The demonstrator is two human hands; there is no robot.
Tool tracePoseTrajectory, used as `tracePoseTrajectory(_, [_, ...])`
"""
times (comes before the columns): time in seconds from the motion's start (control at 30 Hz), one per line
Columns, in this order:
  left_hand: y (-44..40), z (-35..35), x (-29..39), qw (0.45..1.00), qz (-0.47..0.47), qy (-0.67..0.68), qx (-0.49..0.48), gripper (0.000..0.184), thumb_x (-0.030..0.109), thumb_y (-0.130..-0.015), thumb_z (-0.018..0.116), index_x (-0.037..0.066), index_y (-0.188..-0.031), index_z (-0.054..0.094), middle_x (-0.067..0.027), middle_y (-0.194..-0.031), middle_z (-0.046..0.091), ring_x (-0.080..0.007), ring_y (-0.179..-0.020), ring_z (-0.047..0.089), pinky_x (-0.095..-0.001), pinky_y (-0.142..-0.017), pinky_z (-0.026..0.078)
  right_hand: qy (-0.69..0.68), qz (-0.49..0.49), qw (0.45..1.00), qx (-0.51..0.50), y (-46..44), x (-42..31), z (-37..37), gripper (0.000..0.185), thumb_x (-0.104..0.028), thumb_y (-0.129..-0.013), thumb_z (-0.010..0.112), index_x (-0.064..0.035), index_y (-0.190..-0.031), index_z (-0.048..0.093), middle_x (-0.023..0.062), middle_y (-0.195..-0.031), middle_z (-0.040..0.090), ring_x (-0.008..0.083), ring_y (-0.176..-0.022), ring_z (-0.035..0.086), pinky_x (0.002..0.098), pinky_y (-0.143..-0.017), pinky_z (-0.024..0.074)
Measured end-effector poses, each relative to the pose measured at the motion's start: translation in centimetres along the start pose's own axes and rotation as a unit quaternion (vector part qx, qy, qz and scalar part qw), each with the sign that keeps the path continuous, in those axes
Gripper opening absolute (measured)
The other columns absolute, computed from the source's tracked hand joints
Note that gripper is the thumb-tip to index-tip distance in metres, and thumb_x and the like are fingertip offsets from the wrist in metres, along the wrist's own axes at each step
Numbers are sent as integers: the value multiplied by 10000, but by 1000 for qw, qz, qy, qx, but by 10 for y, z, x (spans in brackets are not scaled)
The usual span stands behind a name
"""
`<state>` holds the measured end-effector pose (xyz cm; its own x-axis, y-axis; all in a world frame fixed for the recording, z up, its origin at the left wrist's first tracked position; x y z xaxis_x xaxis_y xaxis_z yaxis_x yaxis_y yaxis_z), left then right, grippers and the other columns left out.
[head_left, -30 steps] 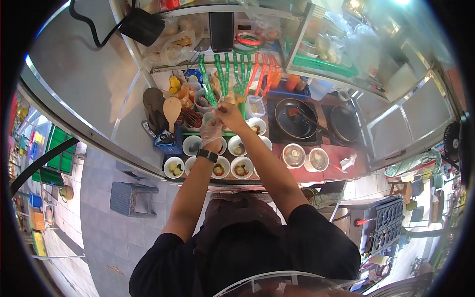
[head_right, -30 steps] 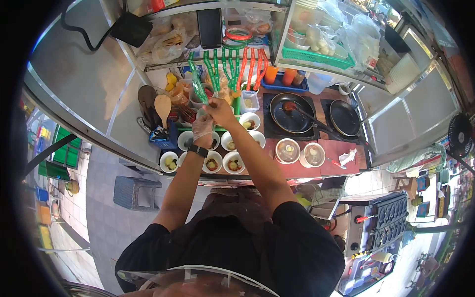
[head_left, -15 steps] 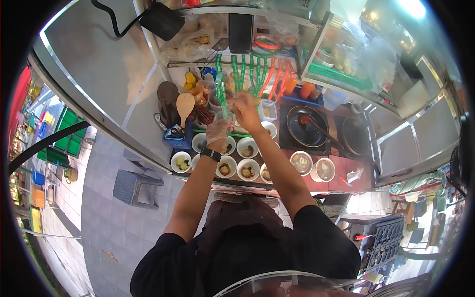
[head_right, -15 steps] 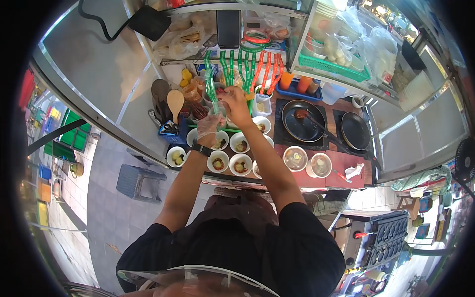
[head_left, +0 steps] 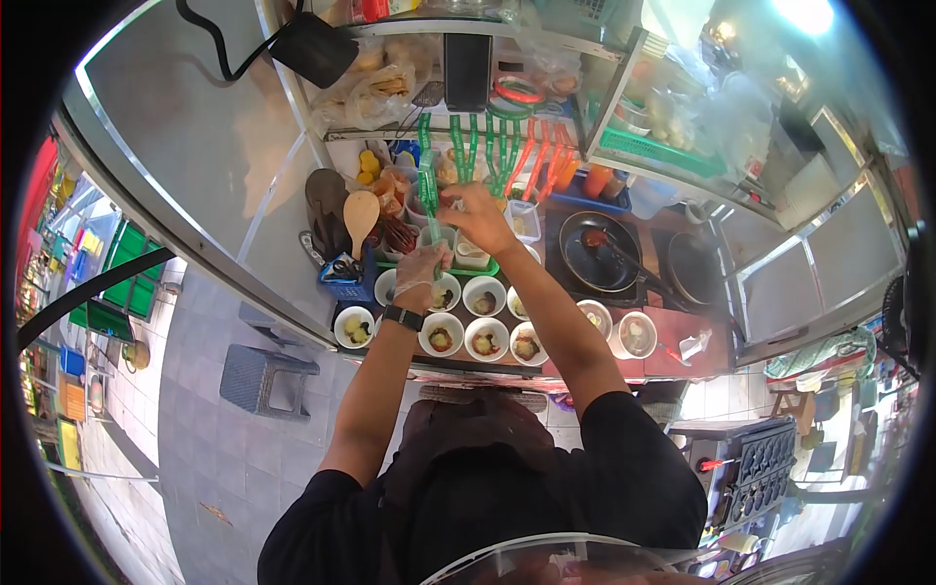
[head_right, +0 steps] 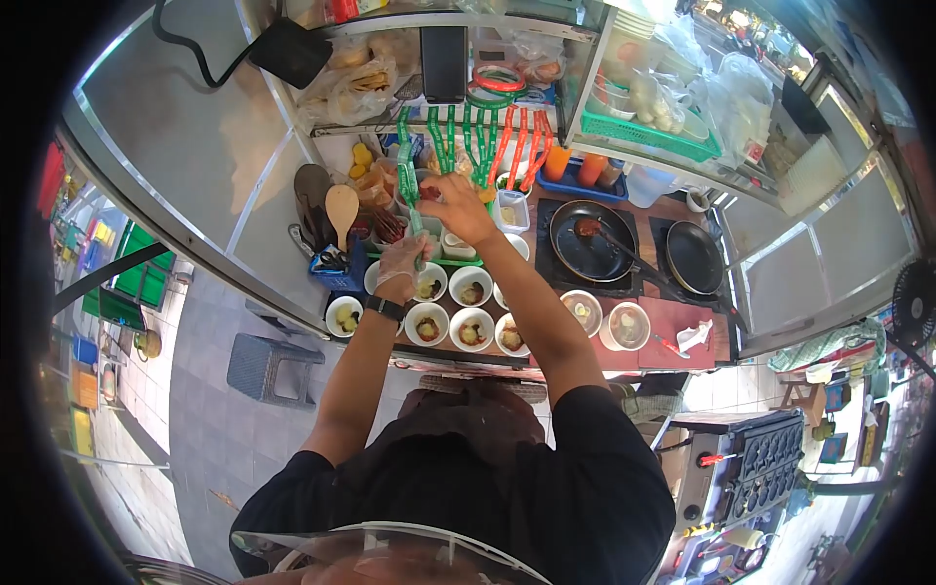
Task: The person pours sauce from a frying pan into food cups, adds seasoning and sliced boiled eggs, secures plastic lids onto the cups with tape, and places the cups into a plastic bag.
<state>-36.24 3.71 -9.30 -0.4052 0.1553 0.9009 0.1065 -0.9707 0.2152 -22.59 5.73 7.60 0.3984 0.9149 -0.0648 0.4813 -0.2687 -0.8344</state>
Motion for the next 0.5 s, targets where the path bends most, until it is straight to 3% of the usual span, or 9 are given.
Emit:
tracePoseTrajectory(0.07, [-2, 3, -3, 999, -14, 39, -35, 191, 226, -974, 817, 51, -1004, 747, -14, -870, 732, -104, -710, 613, -245, -633, 468, 11, -3, 1000, -3, -2, 0, -1, 282, -64, -785, 716, -212, -1022, 753, 36, -1211, 621, 288, -1076, 596, 417, -926, 493])
tracePoseTrajectory(0.27, [-8, -3, 5, 997, 60, -37, -12, 212, 202, -972, 816, 12, -971, 723, -61, -879, 737, -127, -730, 643, -268, -685, 524, 74, -22, 996, -49, -24, -17, 6, 194, -110, -793, 697, -205, -961, 708, 6, -1122, 592, 256, -1062, 568, 403, -910, 463])
tracePoseTrajectory(0.33, [-7, -3, 7, 997, 64, -52, 3, 219, 186, -970, 816, -5, -948, 711, -75, -866, 739, -139, -726, 648, -287, -704, 536, 71, -25, 996, -41, -29, -19, 8, 198, -88, -792, 691, -189, -962, 694, 18, -1113, 587, 272, -1064, 552, 415, -906, 446])
tracePoseTrajectory(0.4, [-7, -5, 11, 993, 97, -62, 9, 274, 225, -982, 798, -13, -861, 739, -51, -818, 733, -121, -677, 604, -288, -667, 478, 64, 2, 998, 28, -39, -14, -3, 238, -44, -768, 704, -171, -968, 676, 39, -1101, 580, 297, -1071, 545, 444, -900, 432])
tracePoseTrajectory(0.5, [-3, -8, 8, 989, 95, -109, 12, 262, 214, -985, 792, -20, -877, 740, -58, -830, 746, -119, -675, 617, -292, -665, 492, 25, 45, 997, 55, -56, -5, -9, 299, 19, -713, 755, -141, -947, 662, 53, -1066, 568, 308, -1024, 555, 458, -872, 439])
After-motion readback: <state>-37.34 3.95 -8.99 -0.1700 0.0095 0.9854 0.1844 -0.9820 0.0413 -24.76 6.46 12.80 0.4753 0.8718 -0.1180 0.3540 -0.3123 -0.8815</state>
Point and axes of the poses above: each hand's wrist, its own y-axis away from the middle knuckle, its own z-axis out of the palm, x = y × z, the point moved 9 cm from there along -y, towards the middle knuckle
